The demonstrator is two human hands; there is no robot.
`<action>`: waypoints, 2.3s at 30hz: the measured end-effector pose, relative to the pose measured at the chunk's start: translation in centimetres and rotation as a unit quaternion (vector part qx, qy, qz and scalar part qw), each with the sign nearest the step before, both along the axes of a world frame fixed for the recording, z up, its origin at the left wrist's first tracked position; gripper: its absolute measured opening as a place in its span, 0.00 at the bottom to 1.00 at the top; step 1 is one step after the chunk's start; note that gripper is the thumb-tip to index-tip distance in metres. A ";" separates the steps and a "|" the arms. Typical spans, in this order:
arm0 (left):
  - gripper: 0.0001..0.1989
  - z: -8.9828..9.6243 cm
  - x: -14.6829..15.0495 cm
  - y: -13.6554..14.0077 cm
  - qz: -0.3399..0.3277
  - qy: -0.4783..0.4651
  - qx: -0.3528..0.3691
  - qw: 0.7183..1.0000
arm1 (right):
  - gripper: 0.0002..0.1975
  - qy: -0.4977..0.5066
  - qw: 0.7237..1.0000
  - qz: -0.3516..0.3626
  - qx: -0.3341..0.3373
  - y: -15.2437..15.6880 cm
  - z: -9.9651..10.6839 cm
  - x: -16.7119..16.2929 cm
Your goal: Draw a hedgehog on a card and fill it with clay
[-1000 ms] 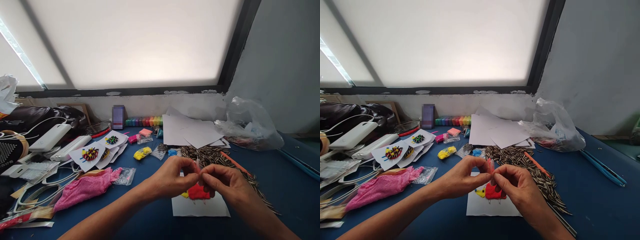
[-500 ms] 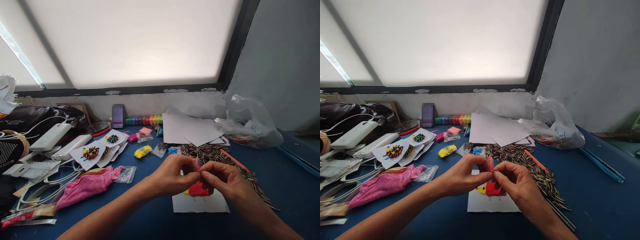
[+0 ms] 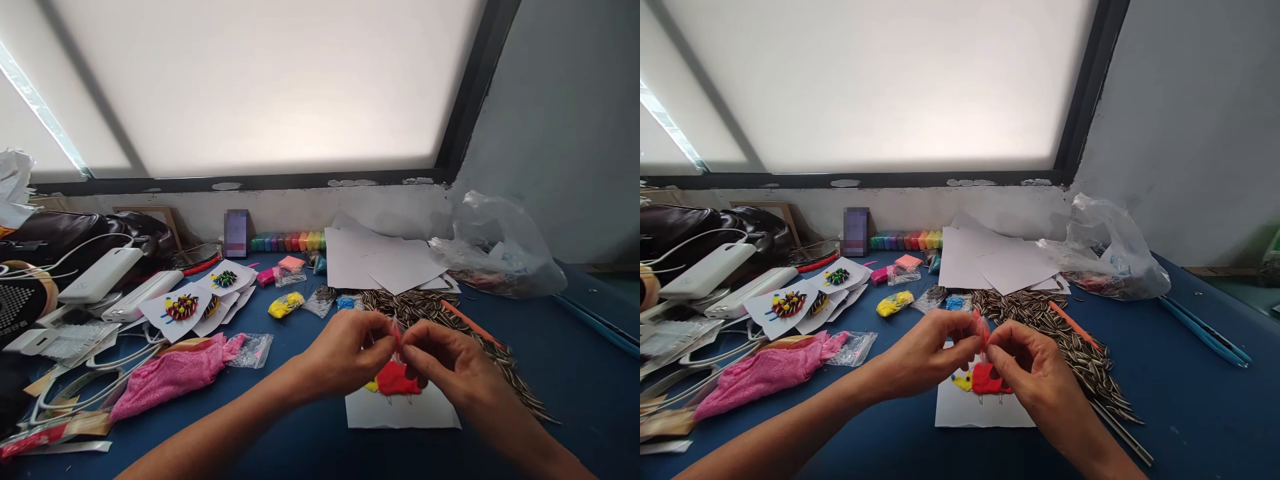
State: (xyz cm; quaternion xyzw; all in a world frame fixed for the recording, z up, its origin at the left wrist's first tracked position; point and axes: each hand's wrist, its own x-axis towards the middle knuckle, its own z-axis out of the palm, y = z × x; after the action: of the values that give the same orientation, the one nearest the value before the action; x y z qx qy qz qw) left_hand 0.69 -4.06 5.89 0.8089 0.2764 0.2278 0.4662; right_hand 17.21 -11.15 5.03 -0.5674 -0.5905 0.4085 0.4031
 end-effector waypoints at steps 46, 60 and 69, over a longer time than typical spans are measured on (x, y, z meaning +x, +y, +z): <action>0.17 -2.1 -0.5 2.8 -0.020 -0.123 -0.290 0.949 | 0.12 -0.120 0.982 -0.040 0.141 0.2 -1.5 0.5; 0.21 -1.9 0.2 1.9 0.007 -0.153 -0.343 0.927 | 0.06 -0.205 0.935 -0.035 0.286 -0.1 -1.6 0.1; 0.22 -2.2 0.4 1.8 0.035 -0.152 -0.348 0.924 | 0.06 -0.215 0.926 -0.042 0.307 0.3 -2.3 0.4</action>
State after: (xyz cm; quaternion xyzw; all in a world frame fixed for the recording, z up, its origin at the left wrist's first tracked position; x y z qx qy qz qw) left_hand 1.13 -2.25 3.69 0.5412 0.2921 0.2536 0.7467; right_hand 17.59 -10.83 2.73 -0.5140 -0.7351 0.0582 0.4381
